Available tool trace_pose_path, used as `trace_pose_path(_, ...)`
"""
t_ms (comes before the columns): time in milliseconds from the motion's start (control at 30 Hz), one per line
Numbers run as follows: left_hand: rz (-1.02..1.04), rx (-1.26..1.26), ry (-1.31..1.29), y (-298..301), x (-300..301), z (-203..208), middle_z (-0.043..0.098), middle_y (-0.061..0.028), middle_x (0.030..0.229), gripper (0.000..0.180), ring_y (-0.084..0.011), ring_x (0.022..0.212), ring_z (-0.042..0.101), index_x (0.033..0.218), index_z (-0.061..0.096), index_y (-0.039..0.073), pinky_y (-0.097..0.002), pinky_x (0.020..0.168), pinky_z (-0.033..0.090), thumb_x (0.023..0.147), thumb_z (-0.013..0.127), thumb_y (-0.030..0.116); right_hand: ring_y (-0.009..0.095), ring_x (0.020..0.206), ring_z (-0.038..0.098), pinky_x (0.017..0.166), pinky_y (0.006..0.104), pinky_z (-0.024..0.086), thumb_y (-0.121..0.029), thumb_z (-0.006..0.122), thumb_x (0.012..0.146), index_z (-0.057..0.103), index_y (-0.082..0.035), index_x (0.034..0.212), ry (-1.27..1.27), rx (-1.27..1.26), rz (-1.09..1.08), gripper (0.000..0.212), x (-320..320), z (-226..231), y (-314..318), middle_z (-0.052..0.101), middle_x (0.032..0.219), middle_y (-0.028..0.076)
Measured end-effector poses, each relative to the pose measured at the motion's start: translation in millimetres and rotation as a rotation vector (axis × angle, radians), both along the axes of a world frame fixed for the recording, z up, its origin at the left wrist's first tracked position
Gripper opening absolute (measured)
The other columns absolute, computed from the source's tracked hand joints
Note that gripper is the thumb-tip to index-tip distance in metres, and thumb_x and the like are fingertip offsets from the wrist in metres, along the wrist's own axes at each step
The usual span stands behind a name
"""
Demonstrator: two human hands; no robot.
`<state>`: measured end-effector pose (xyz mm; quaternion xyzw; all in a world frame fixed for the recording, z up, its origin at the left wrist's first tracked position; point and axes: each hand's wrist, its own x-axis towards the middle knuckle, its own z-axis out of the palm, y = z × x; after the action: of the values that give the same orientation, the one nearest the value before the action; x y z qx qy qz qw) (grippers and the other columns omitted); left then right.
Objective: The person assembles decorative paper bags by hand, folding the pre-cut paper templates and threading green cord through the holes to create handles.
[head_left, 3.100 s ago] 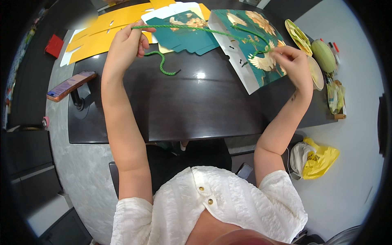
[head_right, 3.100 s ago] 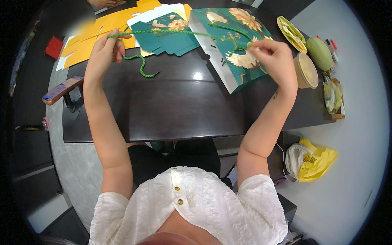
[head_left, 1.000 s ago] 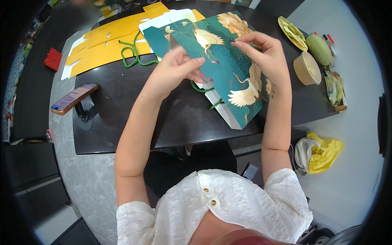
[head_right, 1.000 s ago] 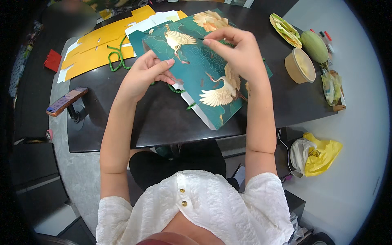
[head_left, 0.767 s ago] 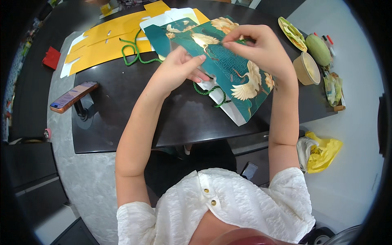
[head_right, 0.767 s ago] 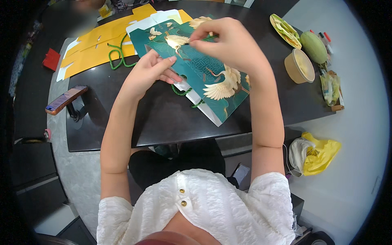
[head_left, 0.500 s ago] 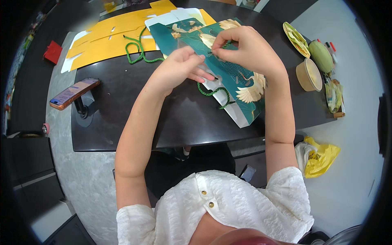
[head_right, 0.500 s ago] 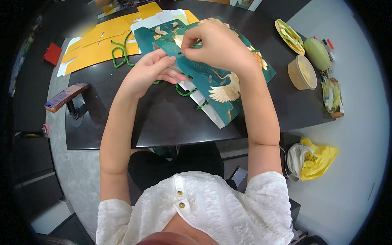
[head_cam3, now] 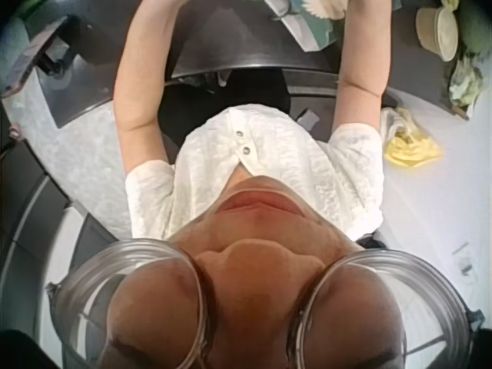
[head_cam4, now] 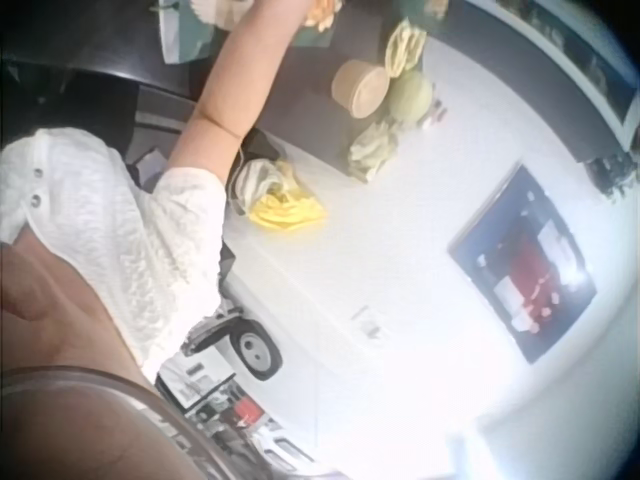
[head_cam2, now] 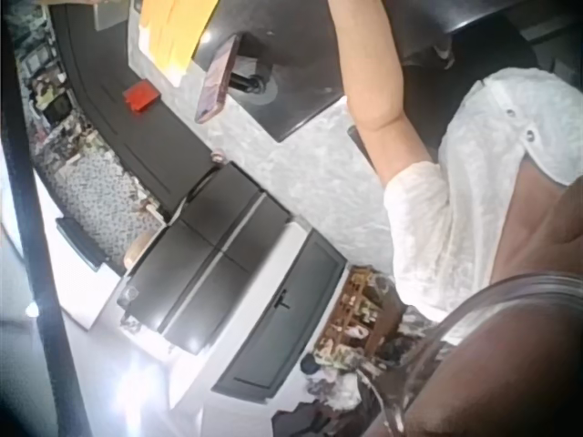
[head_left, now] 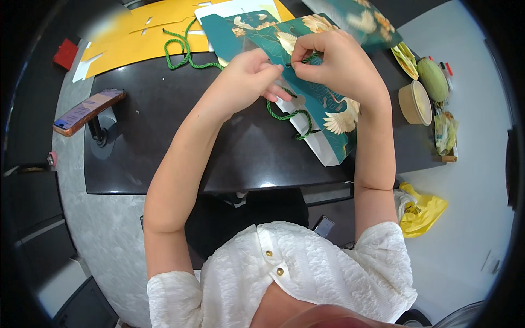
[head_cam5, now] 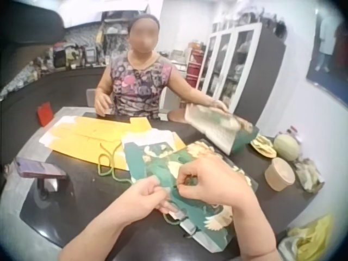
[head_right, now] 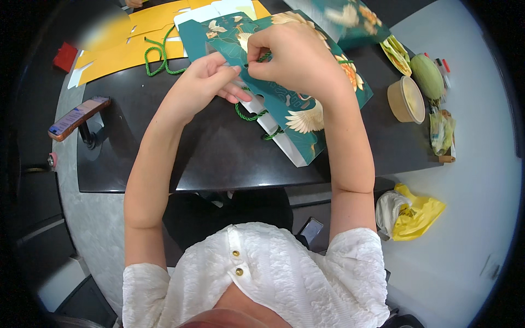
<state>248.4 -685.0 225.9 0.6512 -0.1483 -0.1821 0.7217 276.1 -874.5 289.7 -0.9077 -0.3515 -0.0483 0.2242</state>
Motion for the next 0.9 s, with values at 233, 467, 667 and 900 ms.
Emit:
trace_pose_path(233,-0.024,-0.008,-0.055,-0.7,0.2,-7.9,0.066,-0.0095,0.106,0.028,-0.0216,0.086,0.072,0.116,0.052,0.000,-0.0276,0.072,0.054,0.097,0.046,0.019,0.031,0.066,0.061,0.060,0.0407,0.048,-0.008,0.063,0.070,0.059,0.000,0.068,-0.237,-0.077,0.000,0.009,-11.7,-5.7,10.8,0.059,0.064,0.015)
trace_pose_path(467,-0.062,-0.026,-0.060,-5.4,-0.5,-9.3,0.066,-0.0105,0.108,0.032,-0.0222,0.085,0.072,0.122,0.050,-0.001,-0.0283,0.072,0.054,0.095,0.047,0.016,0.033,0.070,0.061,0.064,0.0423,0.049,-0.006,0.067,0.067,0.059,0.000,0.072,-0.460,-0.146,0.079,0.011,-19.5,-10.4,10.4,0.058,0.065,0.015)
trace_pose_path(667,-0.075,-0.016,-0.065,-6.8,-1.5,-10.0,0.065,-0.0114,0.109,0.036,-0.0223,0.084,0.072,0.126,0.048,-0.001,-0.0281,0.072,0.055,0.093,0.047,0.013,0.033,0.070,0.061,0.064,0.0426,0.049,-0.005,0.068,0.066,0.059,0.000,0.074,-0.453,-0.194,0.072,0.013,-19.0,-11.9,8.6,0.057,0.065,0.015)
trace_pose_path(900,-0.085,-0.036,-0.015,-7.2,0.2,-11.8,0.064,-0.0123,0.109,0.032,-0.0221,0.084,0.071,0.124,0.048,-0.002,-0.0281,0.071,0.054,0.096,0.048,0.014,0.035,0.074,0.059,0.067,0.0431,0.048,-0.003,0.060,0.078,0.056,0.000,0.078,-0.382,-0.216,0.015,0.005,-25.9,-10.1,12.4,0.059,0.073,0.014)
